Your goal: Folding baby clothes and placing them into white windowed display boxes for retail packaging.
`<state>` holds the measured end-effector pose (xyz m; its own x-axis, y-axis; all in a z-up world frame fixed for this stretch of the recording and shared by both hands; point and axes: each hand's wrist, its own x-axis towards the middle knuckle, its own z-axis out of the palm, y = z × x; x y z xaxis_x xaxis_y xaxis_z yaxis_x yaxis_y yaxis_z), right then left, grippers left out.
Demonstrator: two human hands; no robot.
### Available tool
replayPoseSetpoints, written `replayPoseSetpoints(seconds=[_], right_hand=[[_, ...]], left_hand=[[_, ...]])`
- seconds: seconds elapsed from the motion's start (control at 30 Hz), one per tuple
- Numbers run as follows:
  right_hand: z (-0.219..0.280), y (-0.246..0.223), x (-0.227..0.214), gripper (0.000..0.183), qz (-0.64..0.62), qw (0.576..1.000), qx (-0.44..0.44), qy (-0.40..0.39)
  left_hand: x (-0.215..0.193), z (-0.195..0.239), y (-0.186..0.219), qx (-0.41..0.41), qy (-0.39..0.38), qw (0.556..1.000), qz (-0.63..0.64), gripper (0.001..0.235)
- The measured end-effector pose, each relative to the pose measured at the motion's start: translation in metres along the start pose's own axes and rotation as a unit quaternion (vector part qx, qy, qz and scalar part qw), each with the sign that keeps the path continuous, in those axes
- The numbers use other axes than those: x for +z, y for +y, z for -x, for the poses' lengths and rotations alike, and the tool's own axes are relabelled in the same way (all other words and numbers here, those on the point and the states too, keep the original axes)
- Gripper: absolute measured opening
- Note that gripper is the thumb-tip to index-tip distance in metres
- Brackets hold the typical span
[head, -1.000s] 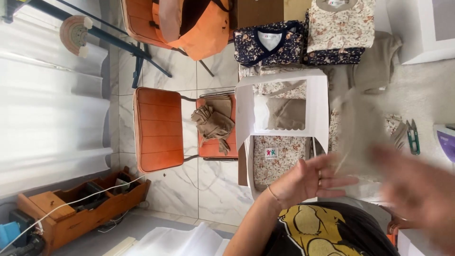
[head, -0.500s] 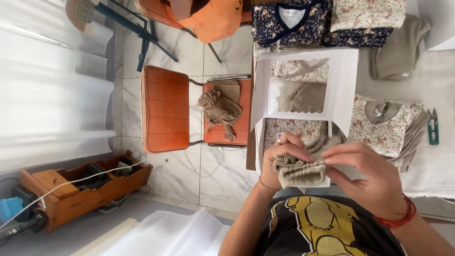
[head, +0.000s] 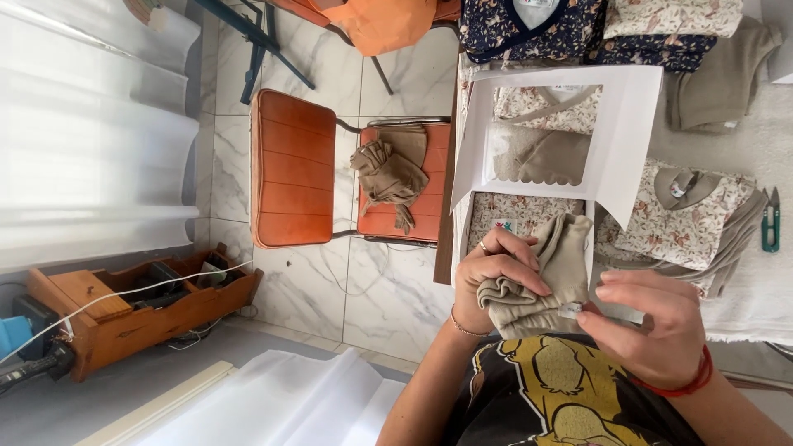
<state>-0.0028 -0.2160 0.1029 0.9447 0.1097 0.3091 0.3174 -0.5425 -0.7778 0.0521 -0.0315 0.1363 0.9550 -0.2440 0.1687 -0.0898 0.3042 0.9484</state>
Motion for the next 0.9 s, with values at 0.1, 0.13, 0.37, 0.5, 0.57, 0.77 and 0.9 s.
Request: replayPoseSetpoints(seconds=[0.1,0.13,0.37,0.5,0.57,0.77,0.9], right_hand=[[-0.033,-0.017,0.005,0.032,-0.046,0.995,-0.086,-0.005],[-0.031,-0.015,0.003,0.032,-0.045,0.995,-0.086,-0.002],[-0.02,0.01,-0.025,0.026,-0.254,0.918,0.268,-0.144],[-0.03,0.01,-0.033,0.078,-0.144,0.878,0.374,-0.261],[-0.013,0.04,-0.03,0.055,-0.075,0.876,0.4,-0.26],[-0.051,0.132,-0.092,0.025,-0.072,0.903,0.404,0.123],[-0.102,0.272,-0.126,0.026,-0.312,0.856,0.185,0.367]], left_hand=[[-0.011,0.007,-0.011,-0.024,-0.053,0.997,-0.056,0.025],[-0.008,0.007,-0.005,-0.024,-0.056,0.997,-0.056,0.025],[0.012,0.005,-0.014,-0.149,-0.08,0.982,-0.087,0.033],[0.034,-0.002,-0.026,-0.131,-0.177,0.974,-0.057,0.037],[0.047,-0.016,-0.017,-0.108,-0.179,0.975,-0.08,0.045],[0.054,-0.038,-0.011,-0.059,-0.08,0.994,-0.052,0.054],[0.049,-0.034,-0.01,-0.122,-0.021,0.992,-0.023,0.045]])
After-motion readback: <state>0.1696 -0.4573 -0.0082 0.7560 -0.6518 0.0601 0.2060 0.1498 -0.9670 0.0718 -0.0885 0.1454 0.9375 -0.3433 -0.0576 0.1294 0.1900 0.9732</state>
